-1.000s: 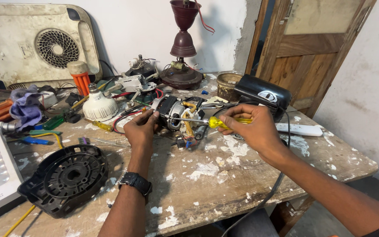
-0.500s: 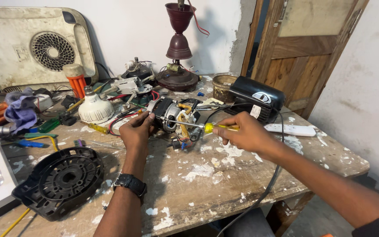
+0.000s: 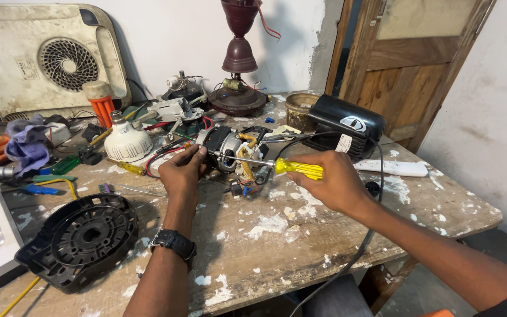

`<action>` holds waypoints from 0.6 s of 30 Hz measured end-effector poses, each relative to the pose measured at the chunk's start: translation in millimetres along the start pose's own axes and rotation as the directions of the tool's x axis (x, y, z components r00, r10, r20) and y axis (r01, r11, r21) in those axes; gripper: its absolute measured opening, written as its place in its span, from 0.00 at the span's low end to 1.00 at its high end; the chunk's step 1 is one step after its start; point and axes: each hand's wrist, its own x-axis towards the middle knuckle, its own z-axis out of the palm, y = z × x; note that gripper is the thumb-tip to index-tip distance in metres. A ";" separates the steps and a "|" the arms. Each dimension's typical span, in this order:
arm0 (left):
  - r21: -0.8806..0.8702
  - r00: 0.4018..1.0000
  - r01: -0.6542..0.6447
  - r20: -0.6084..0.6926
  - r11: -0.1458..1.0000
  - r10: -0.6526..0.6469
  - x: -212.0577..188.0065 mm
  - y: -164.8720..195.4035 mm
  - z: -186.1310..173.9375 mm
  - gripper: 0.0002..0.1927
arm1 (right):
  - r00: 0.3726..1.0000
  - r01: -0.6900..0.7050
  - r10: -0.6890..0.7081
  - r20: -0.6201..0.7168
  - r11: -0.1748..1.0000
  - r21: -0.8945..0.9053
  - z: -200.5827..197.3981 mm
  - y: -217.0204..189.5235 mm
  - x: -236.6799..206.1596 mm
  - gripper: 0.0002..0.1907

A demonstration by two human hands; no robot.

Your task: The person holds a small electric motor on a cluttered workbench and uses a yellow-handled screwdriver to loosen and remove screws from the motor housing. They then set the screwdriver down and work the motor parts apart by hand, pulling at the housing and internal components.

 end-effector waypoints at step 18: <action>-0.013 1.000 0.001 0.007 1.000 -0.001 0.9 0.9 0.9 0.16 | 0.984 0.175 -0.175 0.027 0.934 -0.312 -2.1 -29.3 -13.8 0.19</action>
